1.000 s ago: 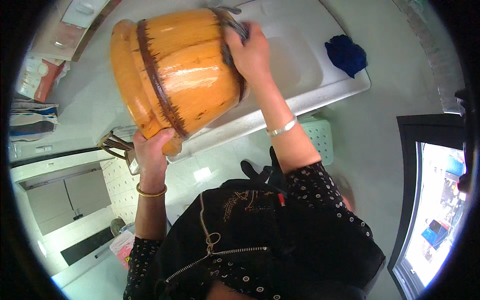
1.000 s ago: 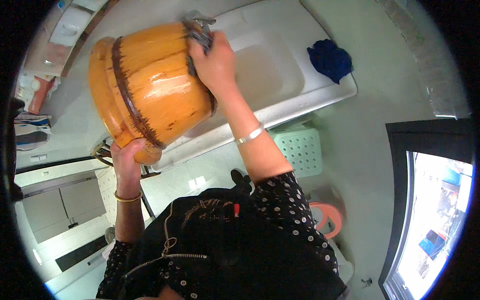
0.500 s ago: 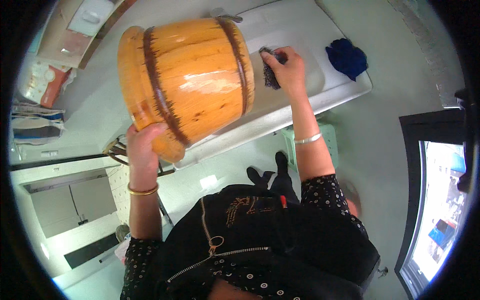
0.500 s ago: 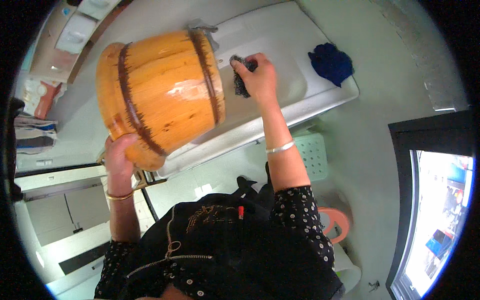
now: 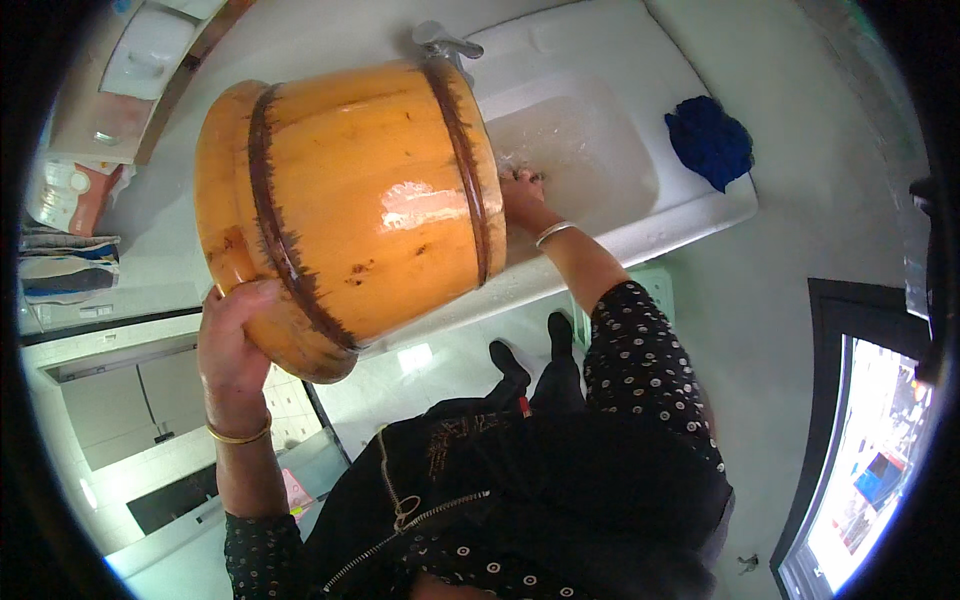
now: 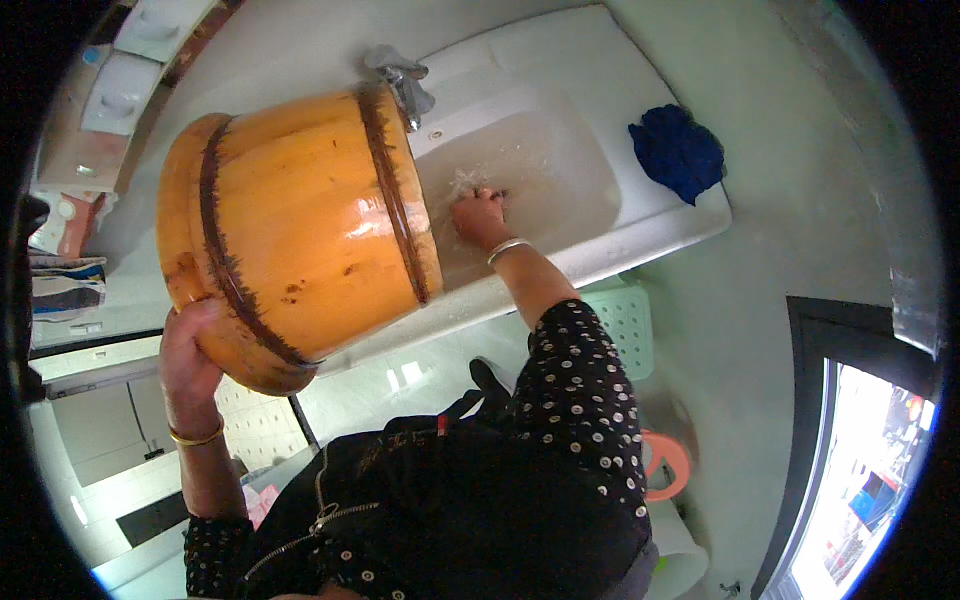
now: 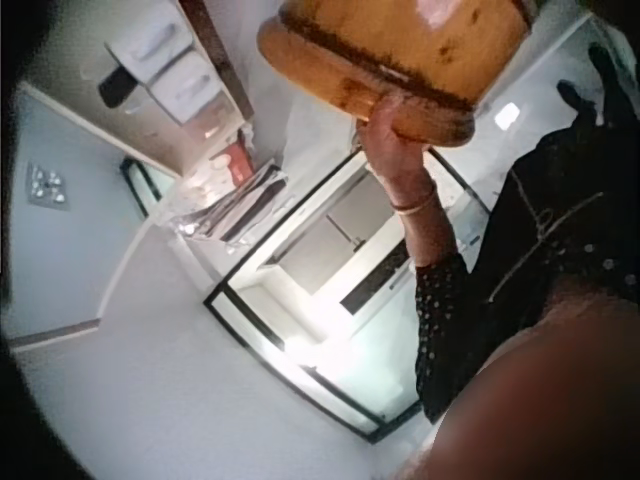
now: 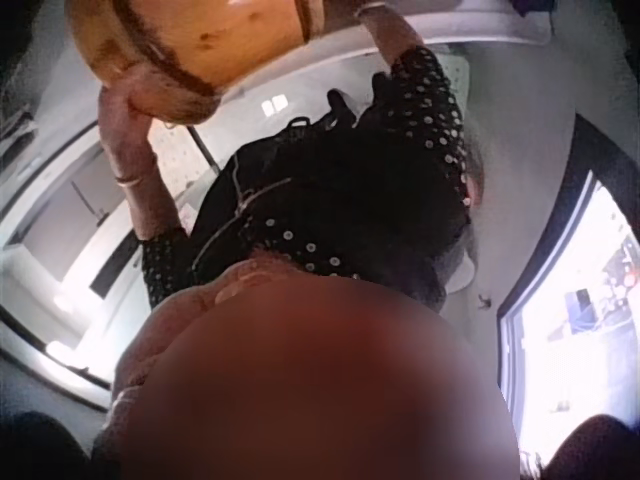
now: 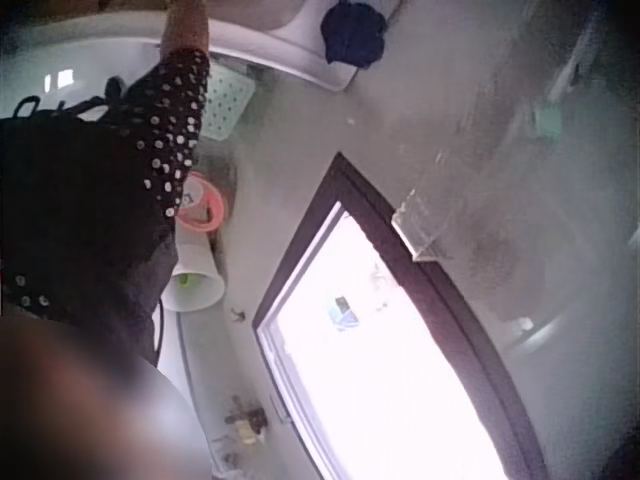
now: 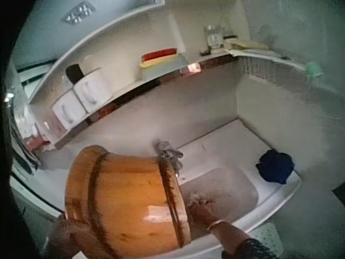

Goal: The person scrubs the exterior and interior of a wooden bucket with a metal scouring pad at a sink, then rinses it with a handheld shower head. The bucket is placed on the floor after rinsing.

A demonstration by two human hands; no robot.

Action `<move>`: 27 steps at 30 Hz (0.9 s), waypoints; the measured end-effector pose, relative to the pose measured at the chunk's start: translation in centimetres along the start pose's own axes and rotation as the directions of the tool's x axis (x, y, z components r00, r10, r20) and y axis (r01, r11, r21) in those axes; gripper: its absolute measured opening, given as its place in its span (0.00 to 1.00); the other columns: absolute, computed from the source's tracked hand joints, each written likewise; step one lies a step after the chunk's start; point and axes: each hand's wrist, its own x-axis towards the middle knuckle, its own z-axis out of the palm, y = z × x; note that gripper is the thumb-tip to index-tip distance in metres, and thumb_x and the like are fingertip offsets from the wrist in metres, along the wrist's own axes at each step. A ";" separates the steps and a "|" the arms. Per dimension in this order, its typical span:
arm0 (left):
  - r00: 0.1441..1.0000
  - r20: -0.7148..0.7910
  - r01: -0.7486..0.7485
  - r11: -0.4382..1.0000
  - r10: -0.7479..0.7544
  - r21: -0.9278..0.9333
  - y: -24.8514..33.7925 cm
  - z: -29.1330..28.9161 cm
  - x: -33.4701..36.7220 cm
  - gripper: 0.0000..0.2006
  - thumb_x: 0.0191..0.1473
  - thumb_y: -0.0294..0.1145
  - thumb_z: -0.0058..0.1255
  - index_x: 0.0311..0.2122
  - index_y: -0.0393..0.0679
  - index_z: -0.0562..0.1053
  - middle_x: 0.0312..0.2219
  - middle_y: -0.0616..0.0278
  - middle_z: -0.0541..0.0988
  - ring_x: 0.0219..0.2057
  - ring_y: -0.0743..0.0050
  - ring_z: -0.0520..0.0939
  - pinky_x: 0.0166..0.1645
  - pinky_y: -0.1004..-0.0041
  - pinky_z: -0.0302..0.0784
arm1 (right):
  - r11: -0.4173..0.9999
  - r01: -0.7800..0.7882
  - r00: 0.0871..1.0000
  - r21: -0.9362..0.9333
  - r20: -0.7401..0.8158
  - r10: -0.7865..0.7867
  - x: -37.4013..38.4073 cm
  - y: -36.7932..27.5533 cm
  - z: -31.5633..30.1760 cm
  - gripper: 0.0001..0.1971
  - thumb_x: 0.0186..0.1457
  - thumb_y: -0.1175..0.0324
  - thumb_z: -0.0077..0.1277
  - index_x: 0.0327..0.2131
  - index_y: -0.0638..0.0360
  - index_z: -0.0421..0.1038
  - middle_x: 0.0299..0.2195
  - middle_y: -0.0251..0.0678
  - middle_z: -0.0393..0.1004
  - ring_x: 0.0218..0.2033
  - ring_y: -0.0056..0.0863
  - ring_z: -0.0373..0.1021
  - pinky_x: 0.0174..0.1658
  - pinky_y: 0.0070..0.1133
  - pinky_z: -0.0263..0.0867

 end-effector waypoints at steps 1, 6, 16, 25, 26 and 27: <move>1.000 0.016 0.008 0.999 -0.007 -0.036 0.2 0.1 0.3 0.21 0.52 0.26 0.45 0.53 0.32 0.65 0.45 0.53 0.75 0.47 0.62 0.77 0.53 0.65 0.72 | 0.999 -0.043 0.998 -0.013 -0.056 0.042 0.3 0.6 0.7 0.18 0.53 0.61 0.48 0.47 0.53 0.72 0.56 0.46 0.62 0.57 0.51 0.57 0.50 0.50 0.60; 1.000 -0.007 0.003 0.995 -0.004 -0.103 0.9 0.6 2.5 0.19 0.58 0.30 0.44 0.53 0.32 0.65 0.47 0.53 0.75 0.47 0.63 0.77 0.52 0.65 0.73 | 0.960 -0.242 0.797 0.141 -0.535 0.279 2.8 4.1 3.2 0.12 0.50 0.67 0.49 0.39 0.54 0.76 0.42 0.43 0.75 0.44 0.40 0.72 0.47 0.42 0.66; 0.998 0.026 -0.060 0.996 0.062 -0.068 1.1 2.6 3.8 0.18 0.57 0.30 0.49 0.51 0.33 0.68 0.43 0.57 0.77 0.43 0.69 0.79 0.49 0.70 0.75 | -0.021 0.512 0.737 0.859 -0.426 0.525 -4.9 4.1 -9.7 0.20 0.43 0.77 0.47 0.44 0.61 0.75 0.34 0.35 0.77 0.32 0.22 0.72 0.37 0.19 0.70; 0.995 -0.013 -0.099 0.991 0.098 -0.092 1.2 2.3 4.6 0.24 0.55 0.42 0.55 0.48 0.31 0.68 0.38 0.58 0.77 0.38 0.73 0.79 0.43 0.73 0.75 | 0.627 0.773 0.277 0.097 -0.941 -0.195 -12.6 -19.5 -21.0 0.18 0.49 0.70 0.48 0.46 0.63 0.71 0.41 0.50 0.73 0.40 0.48 0.70 0.45 0.36 0.67; 0.995 -0.075 -0.066 0.994 0.060 -0.085 1.3 2.3 4.8 0.25 0.55 0.44 0.55 0.48 0.31 0.68 0.39 0.58 0.77 0.38 0.73 0.79 0.43 0.73 0.75 | 0.648 0.761 0.214 0.017 -0.950 -0.226 -12.7 -21.2 -20.5 0.19 0.50 0.68 0.49 0.46 0.62 0.70 0.42 0.50 0.73 0.40 0.50 0.70 0.46 0.37 0.66; 0.996 -0.014 -0.089 0.992 0.088 -0.091 1.5 2.2 5.0 0.26 0.55 0.46 0.55 0.48 0.31 0.68 0.39 0.58 0.77 0.38 0.74 0.79 0.43 0.73 0.75 | 0.717 0.697 0.244 0.035 -0.951 -0.191 -12.5 -21.4 -19.9 0.19 0.50 0.67 0.49 0.46 0.62 0.70 0.43 0.51 0.73 0.40 0.50 0.70 0.45 0.38 0.67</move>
